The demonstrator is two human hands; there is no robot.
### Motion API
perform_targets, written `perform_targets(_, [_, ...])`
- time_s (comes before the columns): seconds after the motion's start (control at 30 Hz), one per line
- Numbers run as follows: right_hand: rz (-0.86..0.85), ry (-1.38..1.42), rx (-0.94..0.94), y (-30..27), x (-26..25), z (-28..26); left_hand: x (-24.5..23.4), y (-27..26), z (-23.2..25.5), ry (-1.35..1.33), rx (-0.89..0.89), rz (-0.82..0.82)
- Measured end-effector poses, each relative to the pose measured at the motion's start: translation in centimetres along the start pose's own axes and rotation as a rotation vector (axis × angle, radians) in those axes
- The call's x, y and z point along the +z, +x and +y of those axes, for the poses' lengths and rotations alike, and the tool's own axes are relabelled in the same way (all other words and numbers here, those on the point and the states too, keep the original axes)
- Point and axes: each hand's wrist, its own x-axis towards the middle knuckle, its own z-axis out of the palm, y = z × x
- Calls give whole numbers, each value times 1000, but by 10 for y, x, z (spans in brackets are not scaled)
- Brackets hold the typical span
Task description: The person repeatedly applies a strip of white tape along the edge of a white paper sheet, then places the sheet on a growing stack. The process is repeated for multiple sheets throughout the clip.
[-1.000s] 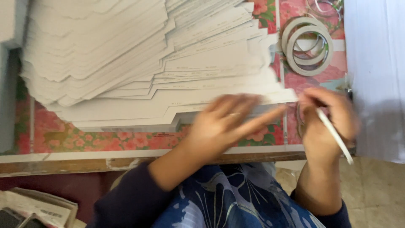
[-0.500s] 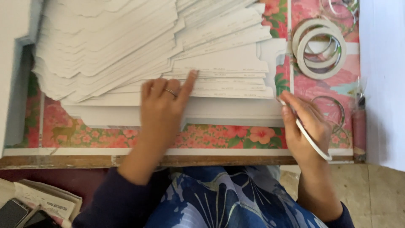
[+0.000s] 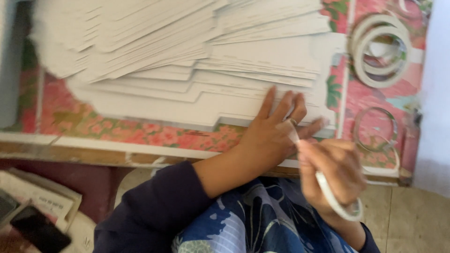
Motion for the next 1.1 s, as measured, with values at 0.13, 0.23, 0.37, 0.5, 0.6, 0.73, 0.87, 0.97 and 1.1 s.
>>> perform_targets(0.13, [-101,235,213,34,20,-11,-47,-31,-46,-135,-73,-217])
perform_targets(0.23, [-236,223,304,37,44,-10,-88,-56,-70,-52,-231,-90])
perform_targets(0.37, [-189,284,306,45,64,-15,-106,-79,-77,-182,-208,-21])
perform_targets(0.5, [-187,243,244,45,70,-12,-105,-69,-76,15,-56,-199])
perform_targets(0.6, [-194,122,162,37,56,-4,-102,-71,-77,5,-103,-251])
perform_targets(0.73, [-138,-16,307,4,8,34,-101,-67,-75,64,-65,-171])
perform_targets(0.87, [6,-211,284,-18,-3,66,-102,-69,-75,40,-73,-189])
perform_targets(0.97, [12,-170,290,-16,1,69,-97,-67,-71,-8,-82,-166])
perform_targets(1.1, [4,-123,347,-11,1,66,-74,-55,-53,-168,-62,-313])
